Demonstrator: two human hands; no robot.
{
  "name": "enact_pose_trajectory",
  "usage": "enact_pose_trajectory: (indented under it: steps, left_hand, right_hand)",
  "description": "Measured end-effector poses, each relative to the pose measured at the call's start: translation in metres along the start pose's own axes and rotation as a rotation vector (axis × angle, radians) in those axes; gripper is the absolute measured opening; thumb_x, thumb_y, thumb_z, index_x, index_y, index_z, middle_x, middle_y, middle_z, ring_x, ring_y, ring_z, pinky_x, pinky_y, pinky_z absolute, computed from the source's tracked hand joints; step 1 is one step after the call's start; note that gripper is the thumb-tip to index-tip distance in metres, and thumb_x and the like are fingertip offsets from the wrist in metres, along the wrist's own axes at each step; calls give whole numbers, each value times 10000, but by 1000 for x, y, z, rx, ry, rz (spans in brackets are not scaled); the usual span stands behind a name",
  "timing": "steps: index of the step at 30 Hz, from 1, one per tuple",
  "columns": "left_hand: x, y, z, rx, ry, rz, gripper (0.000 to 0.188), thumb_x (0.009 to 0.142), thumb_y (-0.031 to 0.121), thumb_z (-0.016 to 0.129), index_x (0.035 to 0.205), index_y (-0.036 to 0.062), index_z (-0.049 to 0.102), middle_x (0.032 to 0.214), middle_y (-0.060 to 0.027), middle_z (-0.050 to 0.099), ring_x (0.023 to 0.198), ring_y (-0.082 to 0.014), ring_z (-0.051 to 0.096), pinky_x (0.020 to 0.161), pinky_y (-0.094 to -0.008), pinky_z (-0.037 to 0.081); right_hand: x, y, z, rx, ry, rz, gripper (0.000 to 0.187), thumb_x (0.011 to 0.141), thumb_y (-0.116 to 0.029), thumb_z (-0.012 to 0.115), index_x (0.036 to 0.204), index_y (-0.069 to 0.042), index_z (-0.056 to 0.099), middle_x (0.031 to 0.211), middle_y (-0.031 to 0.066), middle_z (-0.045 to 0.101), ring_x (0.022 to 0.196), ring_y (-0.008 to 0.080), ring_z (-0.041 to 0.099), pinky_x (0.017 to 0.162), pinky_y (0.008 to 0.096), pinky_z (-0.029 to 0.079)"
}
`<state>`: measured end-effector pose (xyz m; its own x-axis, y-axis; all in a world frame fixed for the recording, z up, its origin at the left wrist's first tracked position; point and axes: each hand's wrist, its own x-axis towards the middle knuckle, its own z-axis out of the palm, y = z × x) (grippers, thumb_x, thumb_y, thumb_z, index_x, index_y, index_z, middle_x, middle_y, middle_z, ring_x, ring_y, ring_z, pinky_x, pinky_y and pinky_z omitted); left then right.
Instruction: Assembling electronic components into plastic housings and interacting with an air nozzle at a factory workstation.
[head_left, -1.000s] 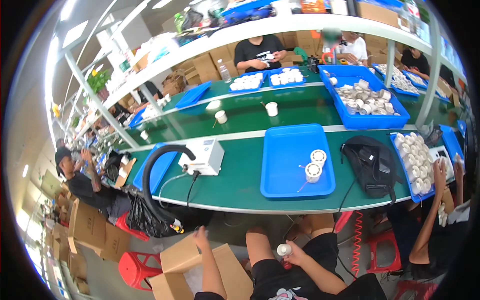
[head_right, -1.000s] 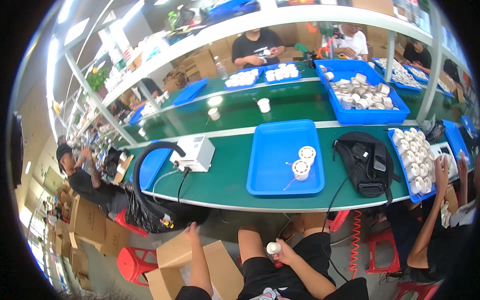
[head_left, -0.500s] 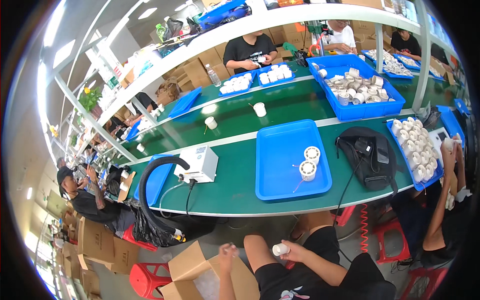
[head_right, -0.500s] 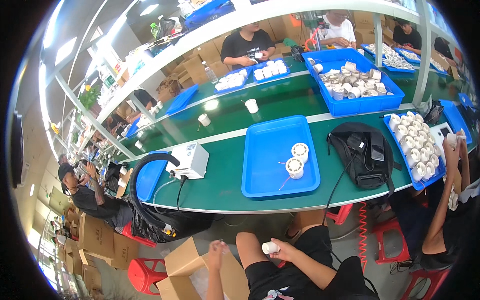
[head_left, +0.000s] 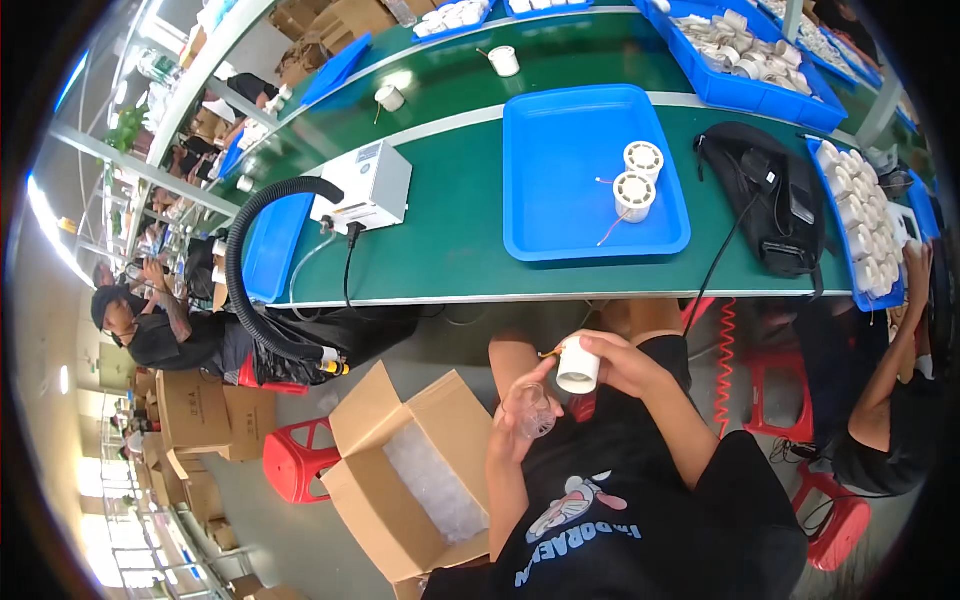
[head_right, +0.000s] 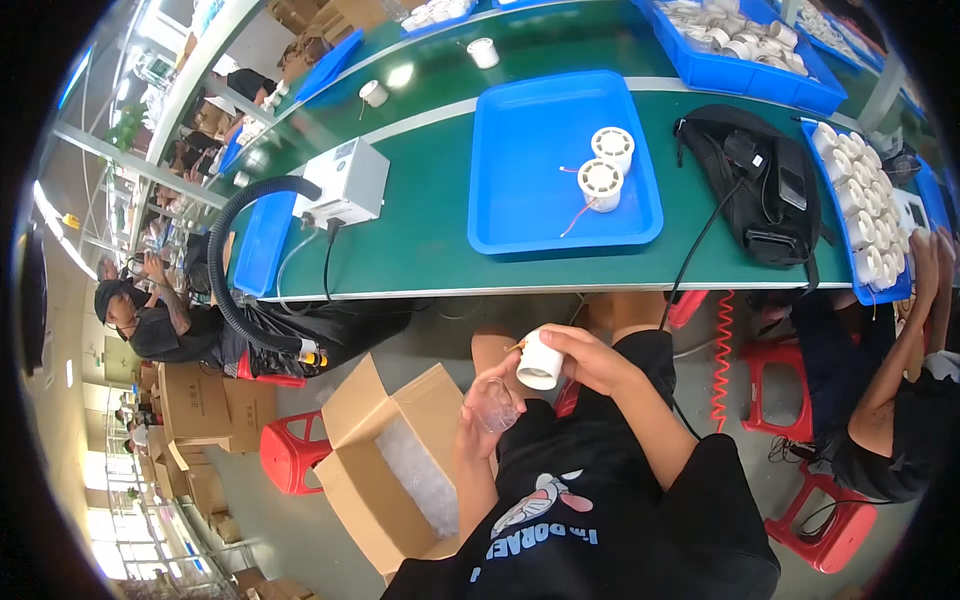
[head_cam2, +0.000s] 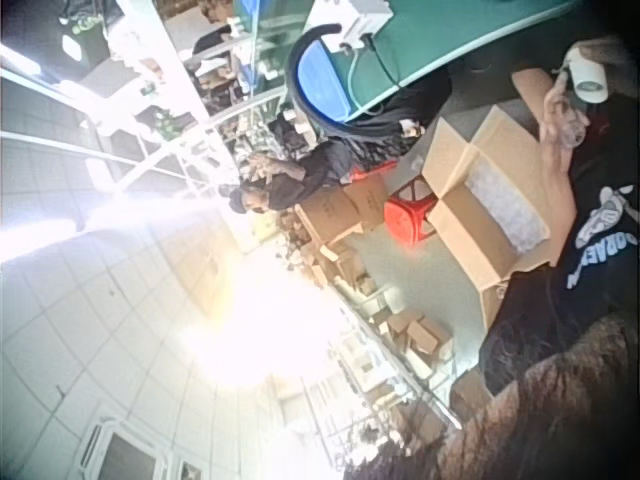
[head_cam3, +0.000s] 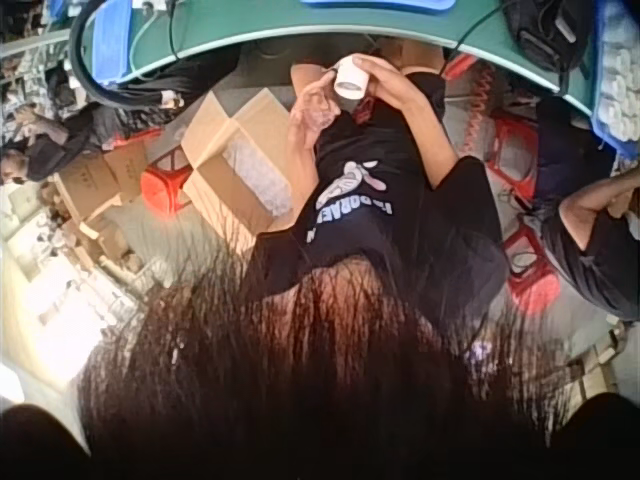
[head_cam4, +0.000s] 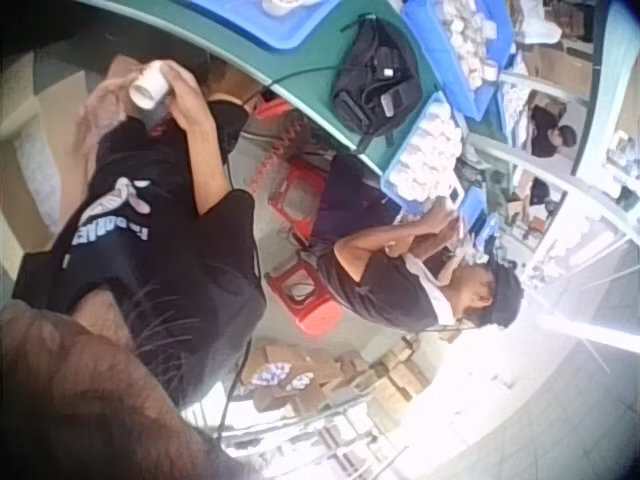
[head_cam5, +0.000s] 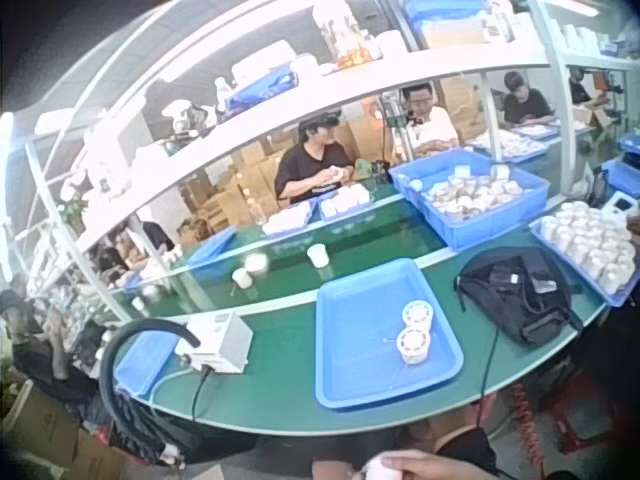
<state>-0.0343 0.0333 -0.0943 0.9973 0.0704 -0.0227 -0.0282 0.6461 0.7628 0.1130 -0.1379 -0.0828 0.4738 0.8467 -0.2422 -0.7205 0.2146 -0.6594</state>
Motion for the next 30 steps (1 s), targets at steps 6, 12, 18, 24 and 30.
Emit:
enact_pose_trajectory:
  steps: [6, 12, 18, 24, 30]
  left_hand:
    - [8, 23, 11, 169, -54, -27, 969, 792, 659, 640, 1378, -80, 414, 1499, -274, 323, 869, -235, 642, 784, -325, 504]
    - [-3, 11, -1, -92, -127, 4, 922, 762, 582, 728, 1328, -96, 461, 1349, -222, 500, 870, -249, 634, 743, -337, 510]
    - [-3, 13, -9, 31, -148, -276, 727, 773, 407, 776, 1247, -74, 508, 1219, -170, 566, 882, -221, 631, 790, -354, 520]
    - [-9, 38, 3, 223, -55, -185, 655, 783, 284, 783, 1269, -45, 492, 1197, -126, 574, 938, -201, 608, 854, -347, 500]
    - [-24, 39, -19, 557, 280, -127, 734, 831, 227, 738, 1406, 11, 336, 1121, -154, 572, 993, -237, 600, 900, -364, 484]
  right_hand:
    - [-7, 30, -6, 111, -101, 16, 395, 1001, -332, 518, 1236, -16, 549, 1101, 73, 611, 1061, 164, 591, 942, 333, 480]
    - [-14, 26, -7, 38, -78, 51, 365, 991, -309, 538, 1210, -19, 574, 1106, 72, 612, 1061, 151, 584, 926, 321, 479]
    - [-13, 18, -14, -175, -103, 84, 367, 971, -286, 570, 1195, 4, 585, 1038, 61, 643, 969, 138, 620, 879, 278, 483]
    - [-20, 15, -12, -427, 10, 37, 325, 953, -205, 601, 1223, -24, 580, 1099, 38, 613, 1036, 126, 576, 908, 275, 455]
    - [-31, -14, 11, -891, 62, -210, 428, 847, -146, 711, 1243, -49, 581, 1143, 99, 554, 1066, 200, 553, 919, 311, 440]
